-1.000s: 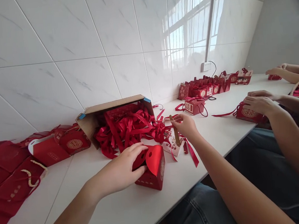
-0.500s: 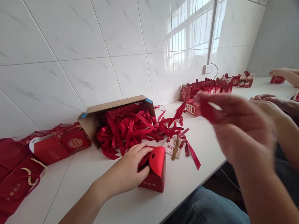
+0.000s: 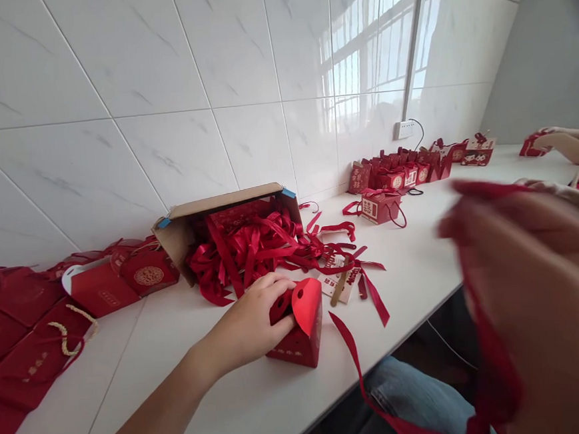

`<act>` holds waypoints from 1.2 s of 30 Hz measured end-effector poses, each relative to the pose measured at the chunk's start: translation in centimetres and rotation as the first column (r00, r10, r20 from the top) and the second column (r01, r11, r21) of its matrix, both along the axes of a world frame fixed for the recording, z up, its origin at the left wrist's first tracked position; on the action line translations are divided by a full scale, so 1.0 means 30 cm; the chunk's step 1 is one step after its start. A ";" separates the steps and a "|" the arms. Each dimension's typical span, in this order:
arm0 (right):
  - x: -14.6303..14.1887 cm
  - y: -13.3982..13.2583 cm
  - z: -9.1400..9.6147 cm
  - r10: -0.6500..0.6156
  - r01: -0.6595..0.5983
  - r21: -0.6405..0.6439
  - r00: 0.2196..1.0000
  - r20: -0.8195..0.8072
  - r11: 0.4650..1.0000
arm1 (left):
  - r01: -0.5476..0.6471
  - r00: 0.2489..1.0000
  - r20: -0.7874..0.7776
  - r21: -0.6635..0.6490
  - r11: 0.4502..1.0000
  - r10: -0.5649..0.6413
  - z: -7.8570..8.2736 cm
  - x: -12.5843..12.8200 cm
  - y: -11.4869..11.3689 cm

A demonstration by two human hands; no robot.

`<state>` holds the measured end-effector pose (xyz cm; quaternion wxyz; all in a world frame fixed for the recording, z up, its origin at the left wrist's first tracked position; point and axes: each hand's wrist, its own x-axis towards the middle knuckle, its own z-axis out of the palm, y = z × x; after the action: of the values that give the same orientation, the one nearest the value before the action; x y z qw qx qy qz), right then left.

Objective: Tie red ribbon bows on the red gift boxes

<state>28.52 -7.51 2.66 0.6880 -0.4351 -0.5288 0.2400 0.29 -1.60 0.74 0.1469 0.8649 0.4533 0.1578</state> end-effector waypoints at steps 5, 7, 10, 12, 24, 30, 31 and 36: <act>-0.181 0.082 -0.042 0.560 -0.529 -0.414 0.826 -0.053 0.741 | 0.012 1.000 0.011 -0.060 0.998 -0.012 0.010 0.006 -0.007; -0.205 0.109 -0.072 0.609 -0.546 -0.511 0.791 -0.055 0.663 | 0.010 1.000 0.015 -0.078 0.997 -0.008 0.014 0.010 -0.012; -0.217 0.125 -0.100 0.630 -0.562 -0.558 0.772 -0.088 0.611 | 0.017 1.000 0.026 -0.095 0.995 -0.014 0.018 0.015 -0.021; -0.222 0.125 -0.105 0.648 -0.587 -0.571 0.752 -0.121 0.574 | 0.023 0.999 0.030 -0.104 0.994 -0.020 0.019 0.018 -0.027; -0.246 0.132 -0.114 0.601 -0.572 -0.599 0.778 -0.182 0.560 | 0.034 0.998 0.060 -0.141 0.989 -0.025 0.017 0.024 -0.042; -0.269 0.142 -0.136 0.558 -0.525 -0.575 0.818 -0.138 0.627 | 0.039 0.989 0.143 -0.048 0.998 -0.032 0.007 0.038 -0.030; -0.273 0.142 -0.136 0.554 -0.512 -0.577 0.824 -0.119 0.636 | 0.030 0.988 0.154 -0.020 0.999 -0.027 0.004 0.040 -0.026; -0.282 0.137 -0.126 0.576 -0.533 -0.550 0.810 -0.112 0.643 | 0.018 0.978 0.205 0.088 0.996 -0.036 -0.008 0.047 -0.011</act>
<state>20.04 -3.40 -1.12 0.4034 -0.4414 -0.5674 0.5662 1.71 -1.93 0.49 0.1581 0.8553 0.4167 0.2642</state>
